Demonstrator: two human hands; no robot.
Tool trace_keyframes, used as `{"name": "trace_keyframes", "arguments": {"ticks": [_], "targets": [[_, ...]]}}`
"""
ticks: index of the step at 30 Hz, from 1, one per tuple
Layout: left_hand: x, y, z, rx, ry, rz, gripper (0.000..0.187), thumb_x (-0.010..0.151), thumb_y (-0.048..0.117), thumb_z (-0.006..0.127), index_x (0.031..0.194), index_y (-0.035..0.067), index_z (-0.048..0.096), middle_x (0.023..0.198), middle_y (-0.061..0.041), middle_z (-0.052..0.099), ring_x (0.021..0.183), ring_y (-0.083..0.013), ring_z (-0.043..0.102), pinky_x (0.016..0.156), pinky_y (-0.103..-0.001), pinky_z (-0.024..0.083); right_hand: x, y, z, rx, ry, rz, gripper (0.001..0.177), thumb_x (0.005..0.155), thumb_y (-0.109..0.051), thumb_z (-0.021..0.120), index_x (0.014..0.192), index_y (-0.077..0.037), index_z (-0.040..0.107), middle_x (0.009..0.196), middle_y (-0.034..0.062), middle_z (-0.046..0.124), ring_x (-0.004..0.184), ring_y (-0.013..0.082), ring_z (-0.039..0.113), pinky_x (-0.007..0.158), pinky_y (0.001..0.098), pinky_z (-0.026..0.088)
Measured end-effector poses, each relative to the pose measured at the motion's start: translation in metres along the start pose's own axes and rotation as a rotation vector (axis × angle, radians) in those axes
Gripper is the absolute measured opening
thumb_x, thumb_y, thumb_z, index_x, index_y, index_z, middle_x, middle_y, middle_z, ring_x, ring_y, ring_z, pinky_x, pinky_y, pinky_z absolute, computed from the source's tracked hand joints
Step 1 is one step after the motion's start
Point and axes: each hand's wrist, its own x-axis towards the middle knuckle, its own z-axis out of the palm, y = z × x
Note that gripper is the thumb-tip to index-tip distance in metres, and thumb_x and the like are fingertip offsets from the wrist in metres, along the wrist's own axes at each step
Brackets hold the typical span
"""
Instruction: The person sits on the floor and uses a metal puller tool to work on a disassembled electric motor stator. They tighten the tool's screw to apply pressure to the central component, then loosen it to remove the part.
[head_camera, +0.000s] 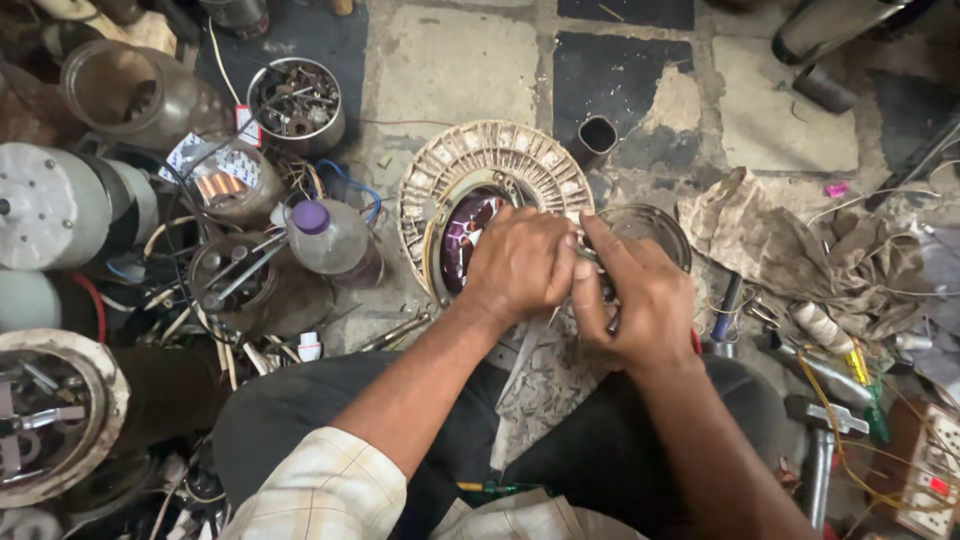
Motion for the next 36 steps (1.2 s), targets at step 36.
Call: {"name": "trace_keyframes", "arguments": {"ticks": [36], "targets": [[-0.004,0.003,0.004,-0.041,0.179,0.094,0.017,0.09,0.021,0.057,0.088,0.007,0.065,0.086,-0.012,0.068,0.084,-0.0337,0.062,0.083,-0.049,0.046,-0.03,0.015,0.003,0.135,-0.007,0.094,0.047,0.103,-0.025,0.051,0.146,-0.007,0.059,0.114,0.0193,0.069,0.093,0.0349,0.068,0.084,0.0436,0.054]]}}
